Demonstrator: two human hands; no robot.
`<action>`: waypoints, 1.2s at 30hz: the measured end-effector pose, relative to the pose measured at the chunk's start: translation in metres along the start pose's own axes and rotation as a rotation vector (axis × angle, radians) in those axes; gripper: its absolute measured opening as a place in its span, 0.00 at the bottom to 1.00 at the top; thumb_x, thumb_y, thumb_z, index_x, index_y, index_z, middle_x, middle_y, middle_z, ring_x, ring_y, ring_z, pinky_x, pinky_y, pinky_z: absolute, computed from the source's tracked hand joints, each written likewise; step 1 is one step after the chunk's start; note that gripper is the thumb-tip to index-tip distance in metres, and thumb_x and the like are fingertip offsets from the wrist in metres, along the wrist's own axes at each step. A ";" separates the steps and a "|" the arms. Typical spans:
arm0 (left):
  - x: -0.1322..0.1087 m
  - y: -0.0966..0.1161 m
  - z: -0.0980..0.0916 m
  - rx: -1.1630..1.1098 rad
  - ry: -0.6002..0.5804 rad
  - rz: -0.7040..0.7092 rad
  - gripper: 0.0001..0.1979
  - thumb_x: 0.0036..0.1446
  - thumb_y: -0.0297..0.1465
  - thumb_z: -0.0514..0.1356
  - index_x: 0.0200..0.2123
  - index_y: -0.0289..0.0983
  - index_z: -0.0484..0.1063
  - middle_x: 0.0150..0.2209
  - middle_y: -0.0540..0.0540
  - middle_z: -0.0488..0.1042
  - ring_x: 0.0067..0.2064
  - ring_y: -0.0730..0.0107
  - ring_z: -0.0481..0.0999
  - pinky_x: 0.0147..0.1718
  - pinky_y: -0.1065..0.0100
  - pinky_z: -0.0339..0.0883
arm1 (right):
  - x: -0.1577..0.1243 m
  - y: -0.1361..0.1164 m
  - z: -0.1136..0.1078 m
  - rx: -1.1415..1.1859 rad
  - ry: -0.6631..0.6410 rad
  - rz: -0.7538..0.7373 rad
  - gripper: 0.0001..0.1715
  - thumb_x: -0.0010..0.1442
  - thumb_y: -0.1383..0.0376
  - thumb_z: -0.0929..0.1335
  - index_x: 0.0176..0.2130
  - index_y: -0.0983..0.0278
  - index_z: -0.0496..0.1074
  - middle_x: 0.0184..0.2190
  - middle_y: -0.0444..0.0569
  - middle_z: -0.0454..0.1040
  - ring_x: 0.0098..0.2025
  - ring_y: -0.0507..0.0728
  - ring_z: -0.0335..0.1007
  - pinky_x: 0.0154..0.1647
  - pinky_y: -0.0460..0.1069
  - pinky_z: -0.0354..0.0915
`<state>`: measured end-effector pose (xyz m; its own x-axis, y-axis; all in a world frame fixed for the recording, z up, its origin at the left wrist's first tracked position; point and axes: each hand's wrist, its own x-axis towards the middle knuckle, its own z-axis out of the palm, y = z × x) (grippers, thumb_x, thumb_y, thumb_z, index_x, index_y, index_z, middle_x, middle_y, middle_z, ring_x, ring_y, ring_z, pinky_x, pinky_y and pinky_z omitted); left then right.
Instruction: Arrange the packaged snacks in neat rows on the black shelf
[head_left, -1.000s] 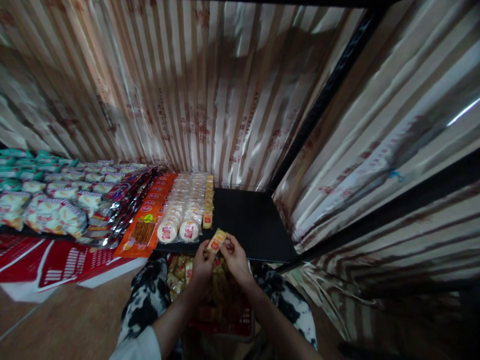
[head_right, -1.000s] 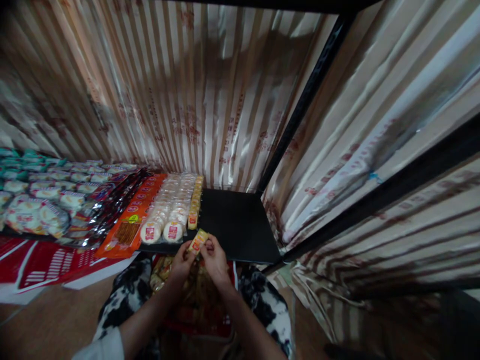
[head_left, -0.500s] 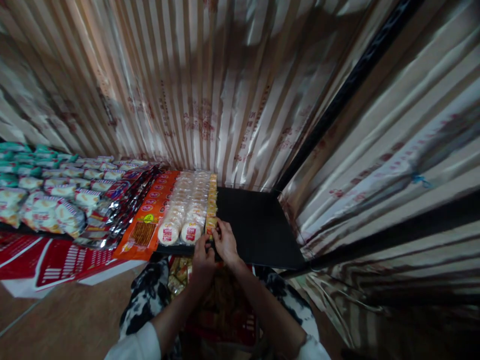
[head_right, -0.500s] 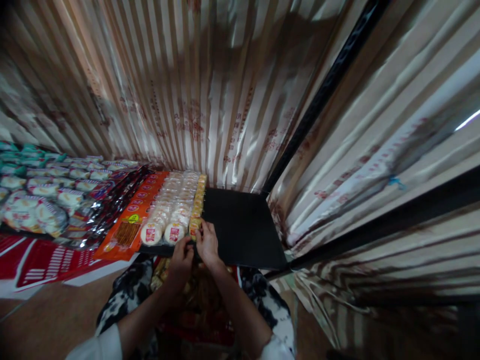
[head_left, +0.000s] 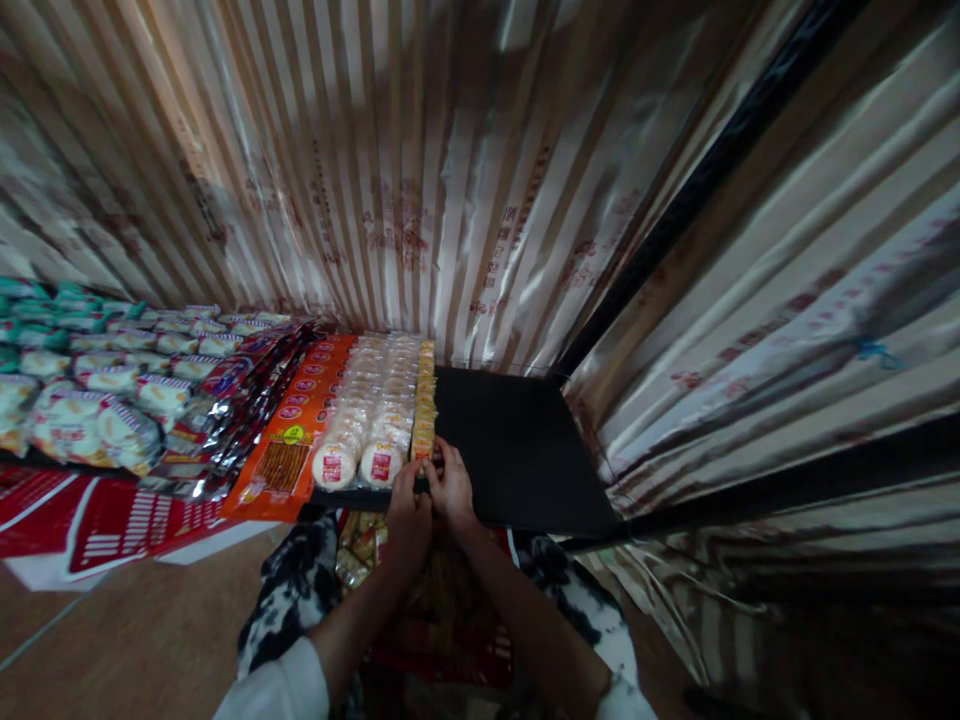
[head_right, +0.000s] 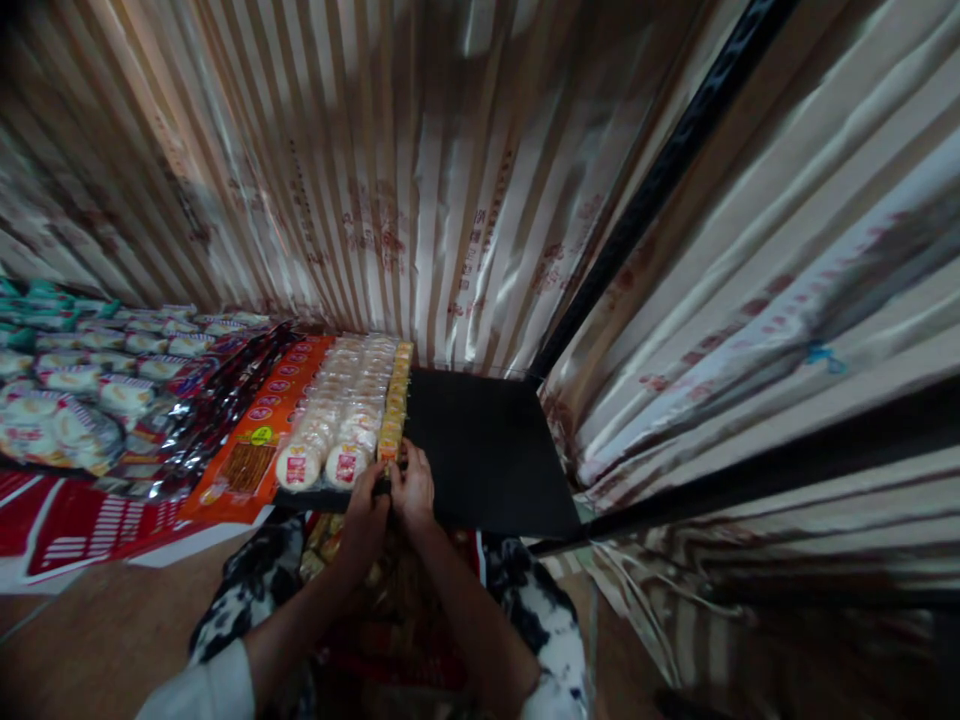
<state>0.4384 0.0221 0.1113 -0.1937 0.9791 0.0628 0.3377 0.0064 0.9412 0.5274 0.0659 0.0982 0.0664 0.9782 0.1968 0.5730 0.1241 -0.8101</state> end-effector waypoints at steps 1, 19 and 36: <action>0.001 0.000 0.000 0.006 -0.003 0.000 0.26 0.43 0.20 0.48 0.49 0.33 0.65 0.53 0.40 0.67 0.56 0.63 0.63 0.59 0.59 0.53 | 0.001 0.001 0.001 -0.005 -0.011 0.006 0.25 0.58 0.62 0.61 0.54 0.67 0.63 0.42 0.55 0.68 0.42 0.57 0.67 0.42 0.51 0.68; -0.050 -0.061 -0.039 0.510 -0.057 -0.394 0.20 0.51 0.21 0.51 0.48 0.33 0.68 0.50 0.36 0.69 0.52 0.59 0.69 0.50 0.62 0.61 | -0.115 0.021 0.007 -0.136 -0.235 0.087 0.17 0.60 0.66 0.59 0.45 0.64 0.71 0.43 0.54 0.75 0.47 0.58 0.70 0.50 0.53 0.63; -0.046 -0.062 -0.052 0.552 -0.182 -0.490 0.11 0.46 0.27 0.59 0.36 0.36 0.71 0.40 0.39 0.73 0.48 0.57 0.71 0.46 0.64 0.62 | -0.126 0.032 0.027 -0.184 -0.293 0.180 0.22 0.53 0.72 0.62 0.48 0.63 0.70 0.48 0.54 0.74 0.50 0.58 0.69 0.53 0.54 0.61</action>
<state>0.3786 -0.0343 0.0678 -0.3013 0.8558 -0.4204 0.6732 0.5032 0.5418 0.5155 -0.0490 0.0326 -0.0411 0.9910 -0.1271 0.7123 -0.0601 -0.6993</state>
